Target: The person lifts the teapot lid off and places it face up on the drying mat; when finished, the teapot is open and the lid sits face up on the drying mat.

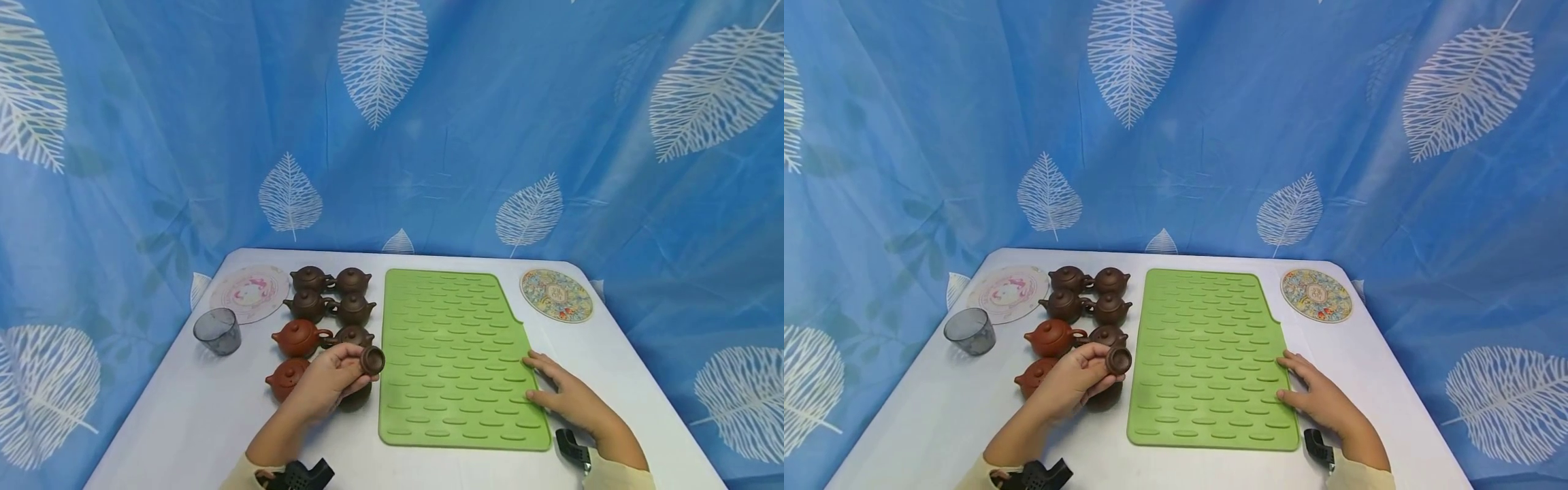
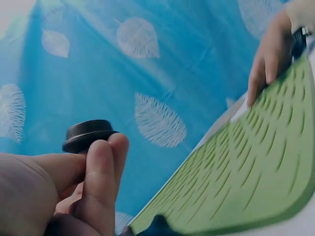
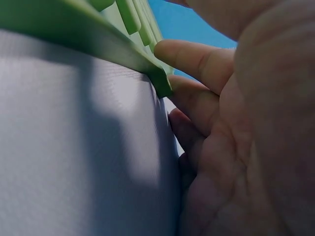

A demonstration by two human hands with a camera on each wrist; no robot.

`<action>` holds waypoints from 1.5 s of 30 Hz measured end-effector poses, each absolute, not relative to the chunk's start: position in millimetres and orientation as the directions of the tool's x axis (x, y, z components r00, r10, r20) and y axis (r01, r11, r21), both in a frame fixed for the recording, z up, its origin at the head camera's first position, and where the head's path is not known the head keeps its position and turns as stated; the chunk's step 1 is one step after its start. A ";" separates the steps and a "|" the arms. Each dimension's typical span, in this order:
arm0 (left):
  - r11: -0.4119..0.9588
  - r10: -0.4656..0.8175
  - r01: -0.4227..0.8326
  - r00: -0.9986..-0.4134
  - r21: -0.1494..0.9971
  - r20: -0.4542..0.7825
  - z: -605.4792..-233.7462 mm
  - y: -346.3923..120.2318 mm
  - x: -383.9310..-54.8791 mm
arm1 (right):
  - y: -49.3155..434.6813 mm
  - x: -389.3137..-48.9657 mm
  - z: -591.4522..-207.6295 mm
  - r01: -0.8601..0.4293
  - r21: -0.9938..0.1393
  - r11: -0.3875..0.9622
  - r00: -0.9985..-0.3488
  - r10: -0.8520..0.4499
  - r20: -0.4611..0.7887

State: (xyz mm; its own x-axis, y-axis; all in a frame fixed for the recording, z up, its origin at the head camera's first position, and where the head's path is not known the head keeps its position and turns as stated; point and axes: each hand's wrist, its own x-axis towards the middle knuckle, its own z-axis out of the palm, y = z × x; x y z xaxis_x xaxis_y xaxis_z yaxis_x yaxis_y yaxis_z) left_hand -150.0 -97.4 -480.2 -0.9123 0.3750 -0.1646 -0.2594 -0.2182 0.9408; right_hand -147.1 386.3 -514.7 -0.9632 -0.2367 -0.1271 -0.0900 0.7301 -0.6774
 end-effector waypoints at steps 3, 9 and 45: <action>-0.307 0.416 -0.310 -0.894 0.900 -0.166 -479.9 -90.6 -148.1 | 385.5 -147.5 -514.6 -0.096 -0.686 0.721 -0.961 -0.247 -0.125; -0.346 0.468 -0.343 -0.870 0.873 -0.157 -478.1 -75.9 -147.4 | 383.0 -148.7 -512.6 -0.106 -0.677 0.729 -0.960 -0.252 -0.122; -0.099 0.613 -0.461 -0.726 0.882 -0.311 -515.1 86.2 -162.9 | 382.6 -146.0 -516.8 -0.171 -0.638 0.751 -0.948 -0.302 -0.102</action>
